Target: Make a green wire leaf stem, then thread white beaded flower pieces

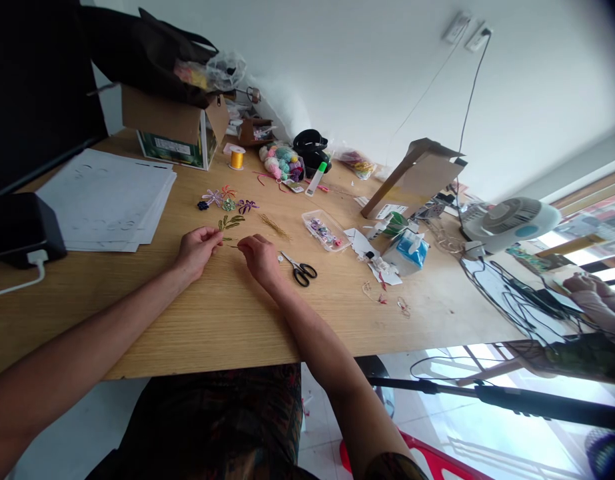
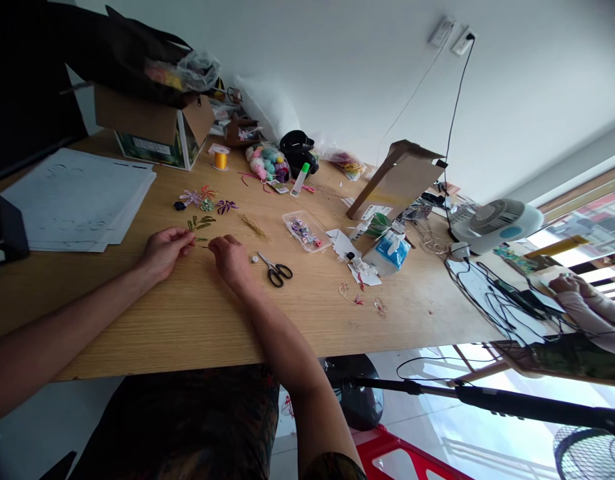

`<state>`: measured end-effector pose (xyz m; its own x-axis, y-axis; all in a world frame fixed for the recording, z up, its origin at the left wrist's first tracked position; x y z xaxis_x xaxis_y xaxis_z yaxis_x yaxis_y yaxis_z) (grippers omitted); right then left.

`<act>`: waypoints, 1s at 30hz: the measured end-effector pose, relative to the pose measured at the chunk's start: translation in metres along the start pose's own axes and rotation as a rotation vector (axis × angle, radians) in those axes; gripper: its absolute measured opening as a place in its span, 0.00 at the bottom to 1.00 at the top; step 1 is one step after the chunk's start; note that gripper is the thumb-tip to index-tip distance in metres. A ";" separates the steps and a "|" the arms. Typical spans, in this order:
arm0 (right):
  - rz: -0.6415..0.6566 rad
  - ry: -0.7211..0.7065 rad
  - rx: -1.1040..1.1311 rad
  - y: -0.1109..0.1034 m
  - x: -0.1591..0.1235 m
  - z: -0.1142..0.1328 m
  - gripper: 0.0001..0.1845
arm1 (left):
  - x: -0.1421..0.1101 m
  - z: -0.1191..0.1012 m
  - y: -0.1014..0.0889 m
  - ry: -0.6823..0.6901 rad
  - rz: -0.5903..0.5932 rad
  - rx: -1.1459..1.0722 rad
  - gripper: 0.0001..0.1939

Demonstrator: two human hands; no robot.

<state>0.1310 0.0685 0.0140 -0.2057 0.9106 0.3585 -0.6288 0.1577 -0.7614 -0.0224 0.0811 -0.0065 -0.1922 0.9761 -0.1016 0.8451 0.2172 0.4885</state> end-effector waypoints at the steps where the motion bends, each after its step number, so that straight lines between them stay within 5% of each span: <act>1: -0.010 -0.007 0.021 -0.002 0.000 0.002 0.08 | -0.001 0.001 0.001 -0.022 0.014 -0.009 0.07; 13: -0.188 0.129 0.381 -0.004 -0.002 -0.003 0.08 | -0.011 0.010 0.012 -0.184 0.112 -0.133 0.10; 16: -0.160 0.255 0.488 0.005 -0.003 -0.009 0.14 | -0.015 0.012 0.014 -0.146 0.080 -0.135 0.07; 22: -0.022 0.239 0.457 0.016 -0.003 -0.010 0.13 | -0.021 0.013 0.020 -0.058 0.093 -0.086 0.06; 30: -0.090 0.413 0.609 0.016 -0.005 -0.016 0.12 | -0.024 0.015 0.023 -0.080 0.190 -0.043 0.07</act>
<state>0.1342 0.0724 -0.0093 0.0896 0.9926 0.0818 -0.9591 0.1081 -0.2615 0.0090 0.0633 -0.0054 0.0100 0.9974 -0.0716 0.8397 0.0305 0.5421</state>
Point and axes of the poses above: each hand's wrist, its own x-axis towards the middle knuckle, its own y-axis out of the palm, z = x × y, the point moved 5 cm from there along x, towards the middle knuckle, and after that the axes turned 15 degrees about -x, right-handed, at the moved point
